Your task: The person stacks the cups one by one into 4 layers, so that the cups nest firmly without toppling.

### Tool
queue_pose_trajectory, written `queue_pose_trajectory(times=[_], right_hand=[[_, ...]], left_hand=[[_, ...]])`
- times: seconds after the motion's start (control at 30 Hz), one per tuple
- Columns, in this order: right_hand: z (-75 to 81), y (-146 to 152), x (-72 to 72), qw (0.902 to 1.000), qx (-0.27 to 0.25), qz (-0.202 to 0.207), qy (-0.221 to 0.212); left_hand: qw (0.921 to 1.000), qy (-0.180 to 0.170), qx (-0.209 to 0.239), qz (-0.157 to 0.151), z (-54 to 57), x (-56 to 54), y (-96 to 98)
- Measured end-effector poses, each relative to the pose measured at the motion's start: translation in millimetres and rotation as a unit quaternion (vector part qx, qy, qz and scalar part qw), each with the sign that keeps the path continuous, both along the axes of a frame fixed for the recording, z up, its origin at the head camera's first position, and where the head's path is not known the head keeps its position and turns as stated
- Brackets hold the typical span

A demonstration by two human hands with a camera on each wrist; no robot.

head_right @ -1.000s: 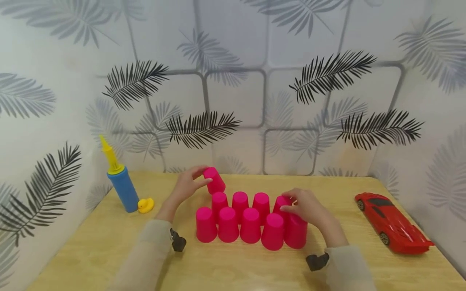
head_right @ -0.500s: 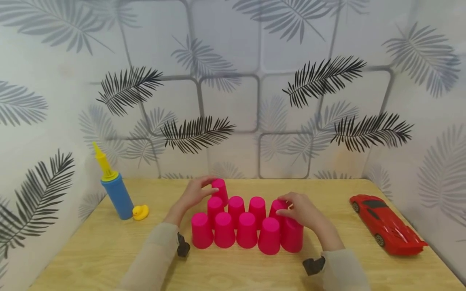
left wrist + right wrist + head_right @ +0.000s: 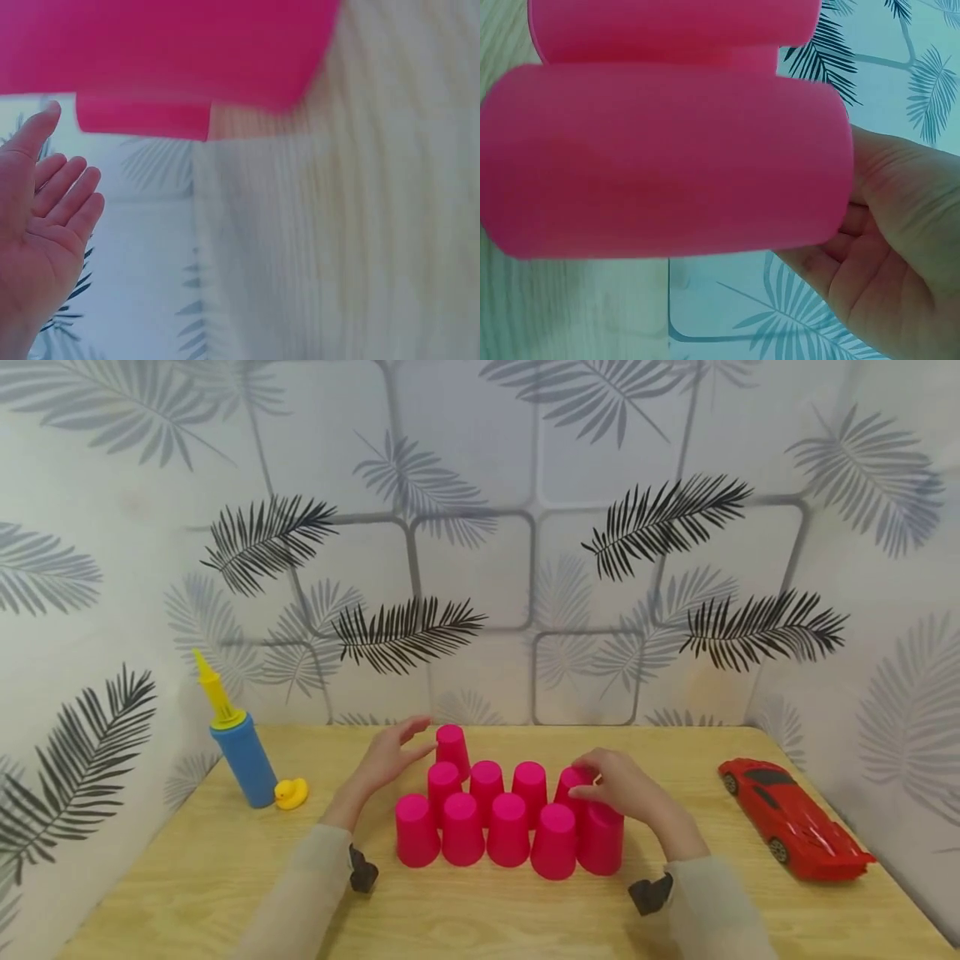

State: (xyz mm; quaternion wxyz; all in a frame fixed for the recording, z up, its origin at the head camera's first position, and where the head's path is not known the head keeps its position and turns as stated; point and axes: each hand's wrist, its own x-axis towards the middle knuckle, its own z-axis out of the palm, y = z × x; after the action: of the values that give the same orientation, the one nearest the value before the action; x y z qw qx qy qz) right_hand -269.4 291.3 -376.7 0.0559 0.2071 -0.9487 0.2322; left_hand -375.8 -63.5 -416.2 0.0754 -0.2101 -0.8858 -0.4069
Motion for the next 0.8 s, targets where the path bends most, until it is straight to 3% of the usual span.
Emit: queue_pose_trajectory(times=[0.13,0.3,0.57,0.7,0.8], right_hand=[[9.1,3,-4.2,1.0,-0.001,-0.005,-0.007],[26.6,7,-11.7,0.9997,-0.002,0.001,0.025],[47.4,-2,-30.5,0.9967,0.006,0.016,0.079],[56.6,-14,-44.7,0.9961,0.016,0.03,0.081],[59.5,-27,-55.8,0.995,0.033,0.037,0.087]], left_hand=[[0.9998,0.017,-0.011,-0.001,6.3,13.2,-17.5],[0.9994,0.015,-0.02,-0.026,12.8,34.9,-36.0],[0.9916,-0.017,-0.04,-0.122,17.1,77.8,-52.6],[0.9859,-0.028,-0.052,-0.156,18.1,90.3,-51.4],[0.9843,-0.016,-0.068,-0.163,16.9,94.7,-49.5]])
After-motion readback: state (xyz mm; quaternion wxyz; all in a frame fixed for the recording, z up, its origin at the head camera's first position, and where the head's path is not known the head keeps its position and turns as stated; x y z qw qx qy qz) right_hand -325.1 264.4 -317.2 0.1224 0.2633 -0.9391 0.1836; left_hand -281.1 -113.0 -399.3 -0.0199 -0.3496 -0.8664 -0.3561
